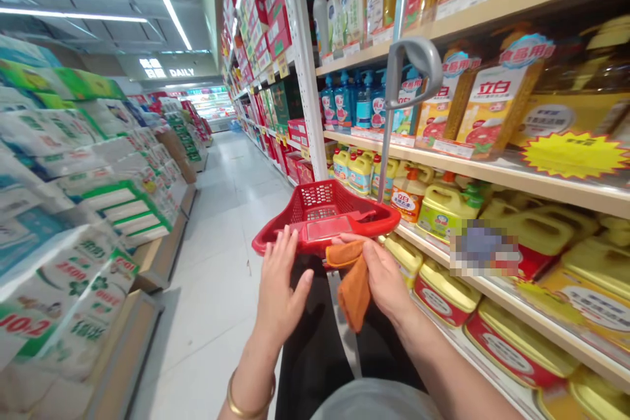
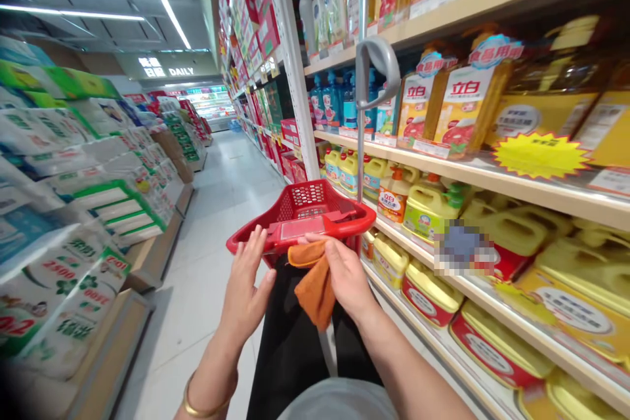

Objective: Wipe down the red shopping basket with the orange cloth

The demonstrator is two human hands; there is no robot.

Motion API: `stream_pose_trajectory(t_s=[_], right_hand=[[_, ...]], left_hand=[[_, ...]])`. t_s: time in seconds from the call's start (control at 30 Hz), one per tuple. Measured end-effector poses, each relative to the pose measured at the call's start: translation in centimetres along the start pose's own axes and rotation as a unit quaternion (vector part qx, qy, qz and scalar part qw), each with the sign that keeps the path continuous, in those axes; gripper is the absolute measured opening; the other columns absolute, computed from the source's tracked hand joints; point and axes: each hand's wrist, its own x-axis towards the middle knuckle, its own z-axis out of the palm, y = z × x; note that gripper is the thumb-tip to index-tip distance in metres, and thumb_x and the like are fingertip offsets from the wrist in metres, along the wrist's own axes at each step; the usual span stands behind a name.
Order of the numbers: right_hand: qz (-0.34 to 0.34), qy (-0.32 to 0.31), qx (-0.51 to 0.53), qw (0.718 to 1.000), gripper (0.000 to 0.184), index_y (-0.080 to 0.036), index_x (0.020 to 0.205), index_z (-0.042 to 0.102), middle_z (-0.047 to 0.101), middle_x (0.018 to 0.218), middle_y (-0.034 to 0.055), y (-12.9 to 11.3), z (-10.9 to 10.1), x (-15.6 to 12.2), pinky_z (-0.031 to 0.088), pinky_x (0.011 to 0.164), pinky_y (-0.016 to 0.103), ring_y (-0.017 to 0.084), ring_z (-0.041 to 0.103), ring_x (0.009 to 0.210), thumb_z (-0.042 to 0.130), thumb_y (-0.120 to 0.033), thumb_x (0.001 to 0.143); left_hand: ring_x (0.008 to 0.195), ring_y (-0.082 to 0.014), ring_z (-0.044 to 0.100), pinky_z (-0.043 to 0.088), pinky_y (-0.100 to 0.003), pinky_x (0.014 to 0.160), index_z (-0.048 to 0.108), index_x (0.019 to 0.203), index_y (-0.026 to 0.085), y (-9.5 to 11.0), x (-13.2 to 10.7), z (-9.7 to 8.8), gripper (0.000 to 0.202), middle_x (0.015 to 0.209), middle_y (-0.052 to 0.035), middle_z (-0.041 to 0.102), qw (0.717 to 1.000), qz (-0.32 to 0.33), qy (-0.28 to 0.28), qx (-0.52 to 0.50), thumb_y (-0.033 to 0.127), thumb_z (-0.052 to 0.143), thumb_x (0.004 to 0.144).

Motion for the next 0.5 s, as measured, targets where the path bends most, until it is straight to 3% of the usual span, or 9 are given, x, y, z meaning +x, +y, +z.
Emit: stream_pose_trajectory(t_s=[0.13,0.23,0.3,0.37,0.43,0.5], right_hand=[[0.117,0.027,0.151,0.981,0.074,-0.028,0.139,0.073,0.080,0.130,0.0090,-1.2,1.9,-1.8,0.057,0.112,0.047,0.031,0.073,0.127,0.044,-0.083,0.100],[0.143,-0.021,0.177,0.974,0.075,-0.031,0.151,0.064,0.076,0.138,0.0080,-1.7,2.9,-2.6,0.057,0.112,0.050,0.030,0.072,0.129,0.036,-0.082,0.103],[0.147,-0.039,0.162,0.975,0.068,-0.032,0.154,0.061,0.073,0.144,0.0076,-2.0,3.1,-3.0,0.054,0.115,0.050,0.029,0.069,0.133,0.042,-0.076,0.105],[0.146,-0.038,0.124,0.981,0.061,-0.032,0.150,0.065,0.072,0.146,0.0066,-2.2,2.9,-3.2,0.050,0.119,0.049,0.028,0.066,0.137,0.049,-0.071,0.105],[0.154,-0.045,0.092,0.983,0.061,-0.032,0.144,0.070,0.074,0.142,0.0063,-2.1,2.4,-3.5,0.049,0.121,0.048,0.028,0.064,0.140,0.047,-0.072,0.105],[0.182,-0.073,0.079,0.977,0.072,-0.030,0.139,0.074,0.079,0.133,0.0076,-1.6,1.6,-4.1,0.051,0.118,0.049,0.029,0.065,0.139,0.036,-0.080,0.104]], left_hand=[[0.166,-0.0317,0.029,0.027,-0.054,0.135,0.026,0.173,0.036,4.0,-2.8,0.6,0.075,0.181,-0.0078,0.027,0.978,-0.035,0.009,-0.207,0.048,0.057,0.105],[0.160,-0.0307,0.041,0.038,-0.049,0.130,0.029,0.171,0.035,6.3,-3.6,1.4,0.086,0.176,-0.0089,0.037,0.934,-0.140,0.010,-0.328,0.041,0.073,0.097],[0.144,-0.0318,0.061,0.050,-0.045,0.120,0.057,0.156,0.028,7.1,-3.3,1.7,0.073,0.159,-0.0115,0.061,0.900,-0.215,0.009,-0.379,0.039,0.083,0.089],[0.114,-0.0300,0.076,0.060,-0.039,0.101,0.079,0.123,0.020,7.4,-2.8,1.4,0.045,0.125,-0.0110,0.080,0.869,-0.278,0.007,-0.409,0.041,0.087,0.084],[0.089,-0.0249,0.078,0.062,-0.032,0.083,0.082,0.102,0.018,7.3,-2.3,0.6,0.037,0.099,-0.0075,0.083,0.844,-0.326,0.017,-0.426,0.047,0.089,0.081],[0.080,-0.0209,0.075,0.060,-0.028,0.074,0.082,0.100,0.016,7.1,-1.9,-0.2,0.041,0.092,-0.0057,0.082,0.819,-0.359,0.029,-0.446,0.051,0.089,0.079]])
